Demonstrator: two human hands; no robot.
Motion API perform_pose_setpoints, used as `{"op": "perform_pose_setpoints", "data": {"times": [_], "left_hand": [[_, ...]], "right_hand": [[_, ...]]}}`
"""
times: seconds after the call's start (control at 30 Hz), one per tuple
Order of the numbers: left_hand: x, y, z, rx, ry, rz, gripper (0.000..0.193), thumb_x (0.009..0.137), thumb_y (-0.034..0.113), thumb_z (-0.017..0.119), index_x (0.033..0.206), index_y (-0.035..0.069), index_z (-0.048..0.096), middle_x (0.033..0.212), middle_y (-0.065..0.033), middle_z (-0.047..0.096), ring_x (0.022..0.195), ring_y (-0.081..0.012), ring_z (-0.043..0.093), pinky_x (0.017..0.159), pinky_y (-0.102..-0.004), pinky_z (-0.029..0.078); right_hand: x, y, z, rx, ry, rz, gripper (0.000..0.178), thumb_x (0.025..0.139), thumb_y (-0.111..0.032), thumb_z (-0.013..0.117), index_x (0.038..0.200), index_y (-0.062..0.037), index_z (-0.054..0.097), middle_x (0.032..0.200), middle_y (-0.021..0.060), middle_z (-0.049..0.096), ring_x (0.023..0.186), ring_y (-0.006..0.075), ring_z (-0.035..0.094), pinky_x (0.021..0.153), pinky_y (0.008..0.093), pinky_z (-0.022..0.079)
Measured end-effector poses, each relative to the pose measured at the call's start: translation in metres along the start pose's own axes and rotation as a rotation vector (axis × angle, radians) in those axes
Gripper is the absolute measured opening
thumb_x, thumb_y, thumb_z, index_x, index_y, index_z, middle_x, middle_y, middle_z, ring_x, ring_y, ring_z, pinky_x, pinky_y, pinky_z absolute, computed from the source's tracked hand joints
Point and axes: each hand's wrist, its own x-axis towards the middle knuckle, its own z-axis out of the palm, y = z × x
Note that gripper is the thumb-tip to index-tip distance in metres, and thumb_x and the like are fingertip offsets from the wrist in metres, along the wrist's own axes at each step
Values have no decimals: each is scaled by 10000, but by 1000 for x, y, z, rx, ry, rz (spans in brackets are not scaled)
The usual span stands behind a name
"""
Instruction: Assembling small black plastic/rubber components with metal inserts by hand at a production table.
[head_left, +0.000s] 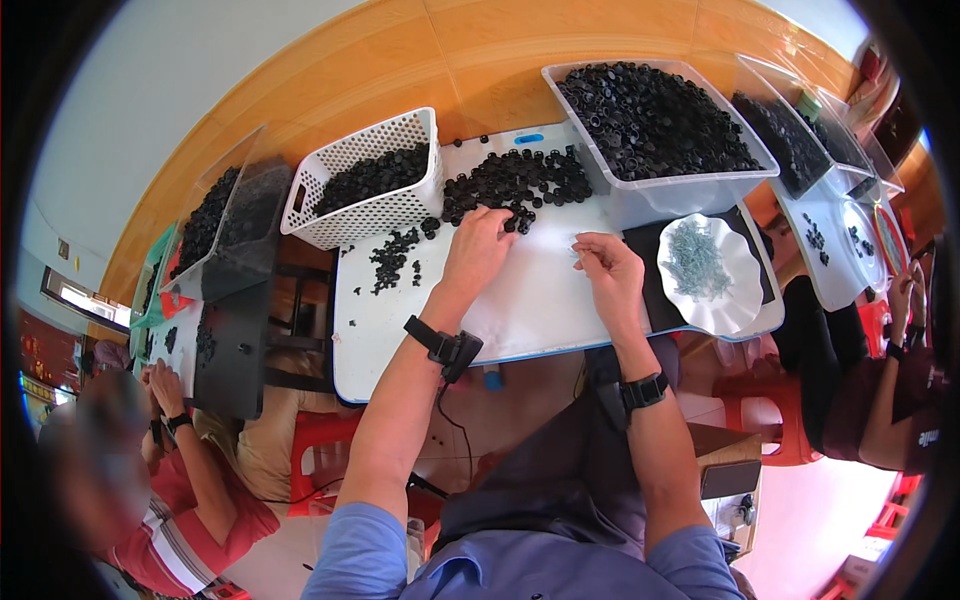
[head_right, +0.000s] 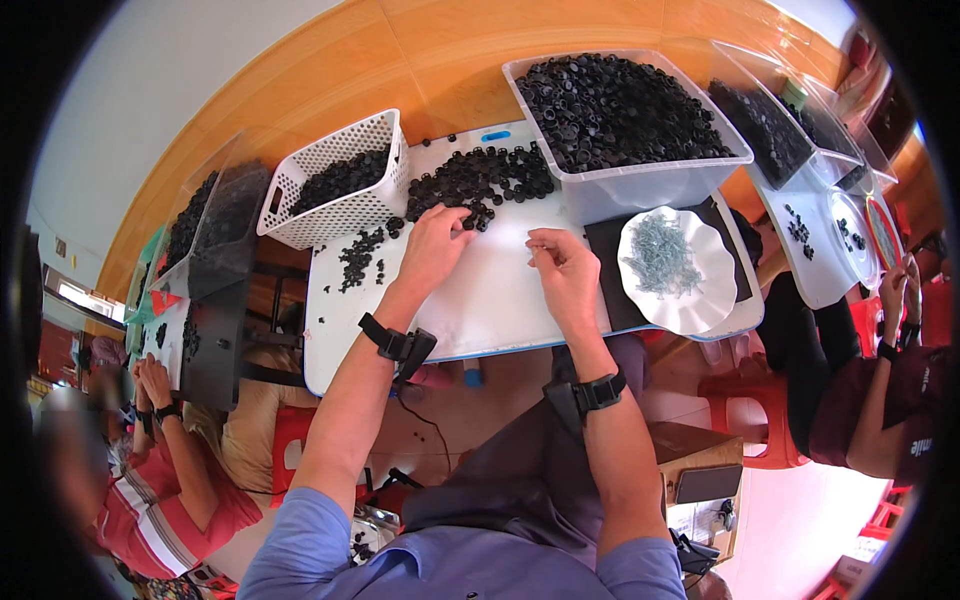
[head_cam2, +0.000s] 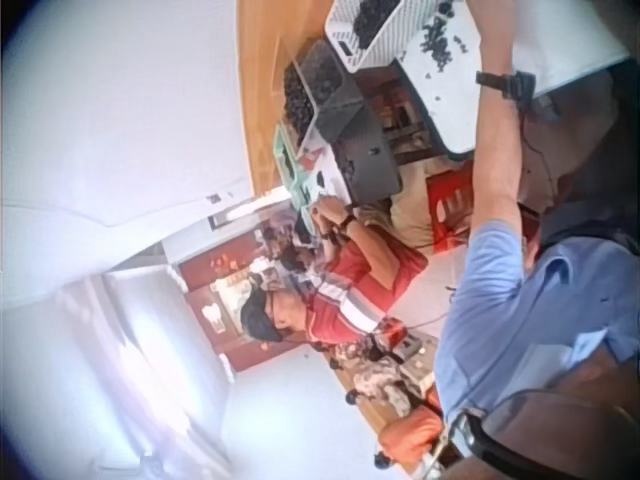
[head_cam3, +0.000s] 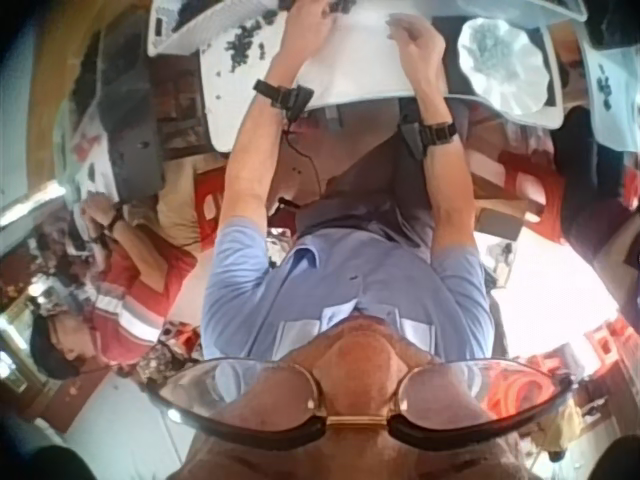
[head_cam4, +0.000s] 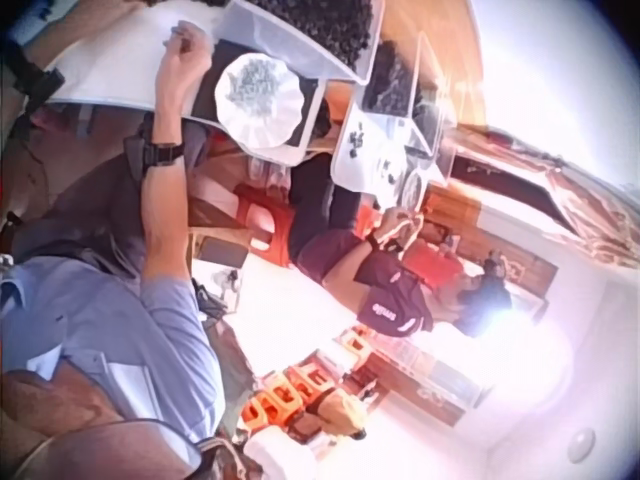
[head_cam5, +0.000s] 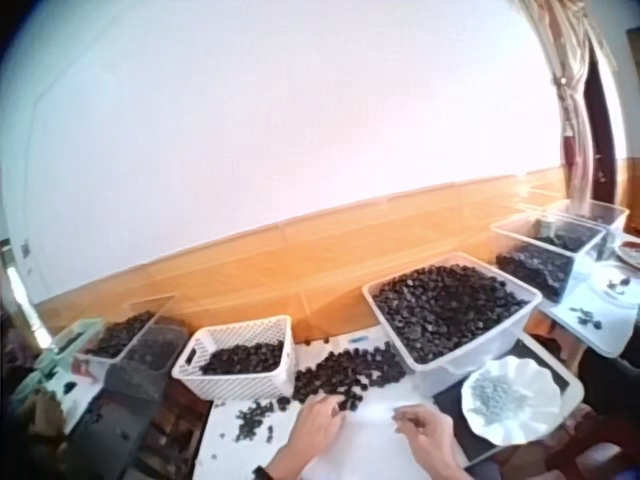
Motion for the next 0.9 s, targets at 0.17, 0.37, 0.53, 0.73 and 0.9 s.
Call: {"op": "perform_pose_setpoints", "data": {"times": [0.17, 0.37, 0.53, 0.73, 0.9], "left_hand": [[3, -8, -1, -31, 6, -90, 267, 830, 94, 770, 1076, -6, 739, 891, -136, 678, 857, -307, 663, 796, -408, 530], [5, 0, 0, -71, 4, -144, 225, 836, 82, 770, 1032, -19, 730, 921, -161, 699, 883, -323, 674, 804, -426, 543], [9, -2, -1, -58, -37, -157, 230, 820, 80, 774, 1018, -28, 727, 928, -182, 710, 862, -331, 688, 796, -422, 549], [9, -3, -4, -117, -38, -179, 174, 814, 132, 773, 935, 10, 753, 849, -150, 738, 763, -295, 709, 721, -385, 549], [-1, 5, -8, -49, -73, -182, 154, 823, 148, 762, 913, 23, 754, 817, -134, 741, 719, -264, 704, 699, -366, 546]], "right_hand": [[0, -8, 4, -54, -27, 27, 175, 912, 87, 622, 1061, 69, 710, 929, 85, 745, 751, 110, 679, 702, 239, 536], [1, -2, 0, -90, -27, 22, 238, 892, 69, 604, 1091, 36, 731, 931, 98, 771, 743, 116, 705, 700, 260, 563], [0, -4, 0, -72, -14, 24, 236, 889, 75, 603, 1086, 40, 727, 932, 99, 769, 731, 113, 697, 699, 257, 559], [1, -2, 0, 32, 16, 15, 233, 907, 87, 592, 1103, 49, 713, 959, 106, 760, 756, 114, 690, 711, 253, 555], [1, -5, -1, 13, 55, 17, 218, 924, 84, 596, 1107, 49, 708, 965, 99, 754, 772, 115, 688, 715, 249, 556]]}}
